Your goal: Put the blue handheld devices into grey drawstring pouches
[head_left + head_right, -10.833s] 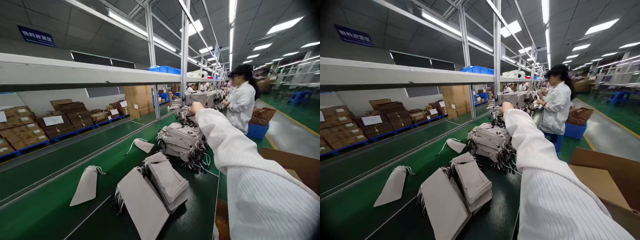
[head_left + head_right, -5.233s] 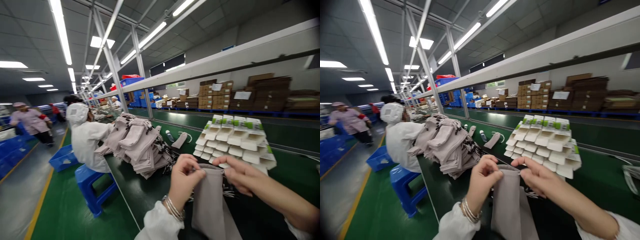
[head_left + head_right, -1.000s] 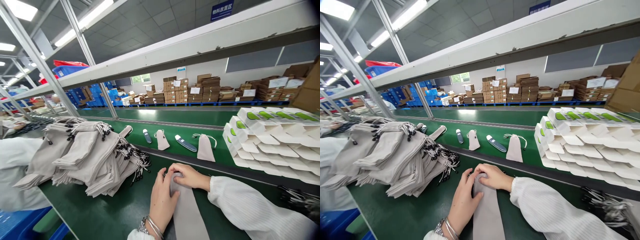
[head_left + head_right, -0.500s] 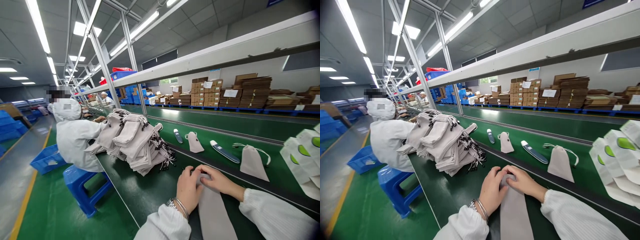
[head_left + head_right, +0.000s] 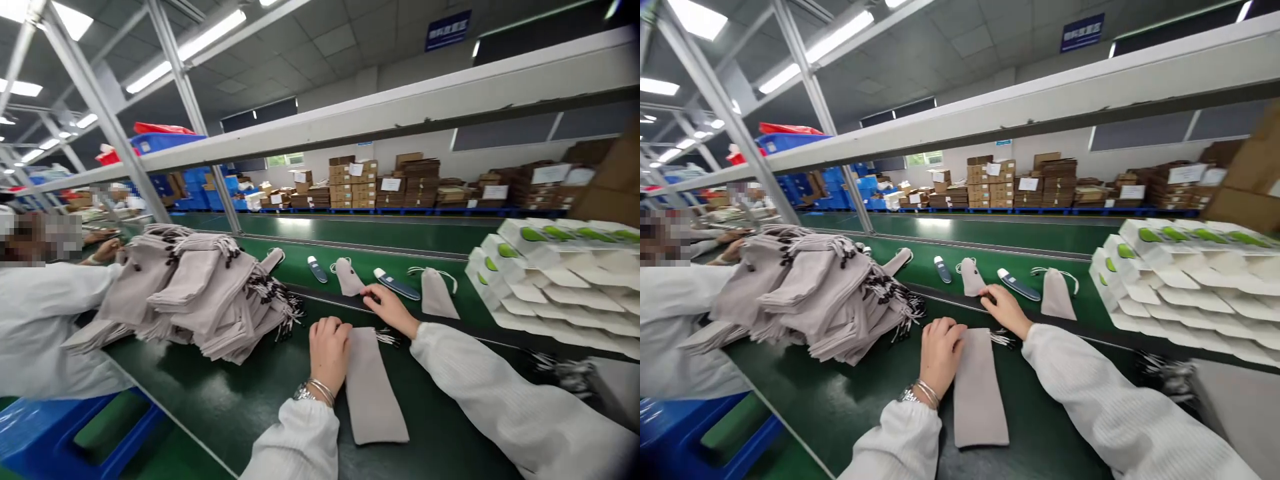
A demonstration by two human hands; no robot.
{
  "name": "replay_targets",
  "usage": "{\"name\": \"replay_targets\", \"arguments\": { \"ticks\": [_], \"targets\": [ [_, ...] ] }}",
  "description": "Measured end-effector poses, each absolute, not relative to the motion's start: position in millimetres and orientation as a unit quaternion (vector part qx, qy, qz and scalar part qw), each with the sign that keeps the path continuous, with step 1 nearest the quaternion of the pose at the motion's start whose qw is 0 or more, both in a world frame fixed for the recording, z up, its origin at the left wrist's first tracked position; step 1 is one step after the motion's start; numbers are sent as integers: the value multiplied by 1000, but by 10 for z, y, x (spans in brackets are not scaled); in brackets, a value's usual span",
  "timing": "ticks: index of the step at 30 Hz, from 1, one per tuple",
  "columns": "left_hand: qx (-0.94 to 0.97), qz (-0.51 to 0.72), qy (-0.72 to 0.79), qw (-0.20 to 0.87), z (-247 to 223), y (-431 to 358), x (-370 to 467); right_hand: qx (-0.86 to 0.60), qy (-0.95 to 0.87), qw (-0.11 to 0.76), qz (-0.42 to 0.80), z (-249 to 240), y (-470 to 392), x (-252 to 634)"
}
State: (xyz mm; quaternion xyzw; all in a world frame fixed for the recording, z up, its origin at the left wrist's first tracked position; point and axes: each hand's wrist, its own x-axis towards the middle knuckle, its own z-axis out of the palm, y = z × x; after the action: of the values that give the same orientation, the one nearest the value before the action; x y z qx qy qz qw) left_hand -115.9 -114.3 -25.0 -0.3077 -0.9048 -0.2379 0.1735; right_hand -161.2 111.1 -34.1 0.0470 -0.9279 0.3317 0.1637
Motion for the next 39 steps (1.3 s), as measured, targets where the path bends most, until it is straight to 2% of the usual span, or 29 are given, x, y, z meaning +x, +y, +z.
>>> {"name": "replay_targets", "arguments": {
  "ticks": [2,5,11,19,24,28,31,35,37,39],
  "targets": [
    [-322,-235,-899,179,-235,-1133,-1170,-42,-935,188,298,-332,1359,-1749],
    [-336,-229,-894,189,-203,-1115,-1185,-143,-937,178,265,-372,1691,-1901],
    [-336,-228,-893,194,-149,-1112,-1238,-189,-918,176,300,-372,1984,-1941],
    [-380,-254,-876,152,-71,-1143,-1276,-82,-823,169,537,194,1588,-1794],
    [-389,-325,-856,101,0,-1201,-1268,16,-617,127,776,340,1036,-1540],
    [-364,-438,-820,62,101,-1187,-1216,61,-596,128,790,329,821,-1383],
    [-318,-536,-780,60,207,-1127,-1165,122,-659,61,740,335,767,-1314],
    [-252,-621,-731,130,349,-1088,-1159,181,-759,-35,625,446,757,-1217],
    [-216,-659,-708,133,408,-1132,-1210,169,-745,-94,638,561,804,-1151],
    [-173,-693,-689,119,457,-1214,-1290,146,-689,-116,701,715,900,-1070]
  ]
}}
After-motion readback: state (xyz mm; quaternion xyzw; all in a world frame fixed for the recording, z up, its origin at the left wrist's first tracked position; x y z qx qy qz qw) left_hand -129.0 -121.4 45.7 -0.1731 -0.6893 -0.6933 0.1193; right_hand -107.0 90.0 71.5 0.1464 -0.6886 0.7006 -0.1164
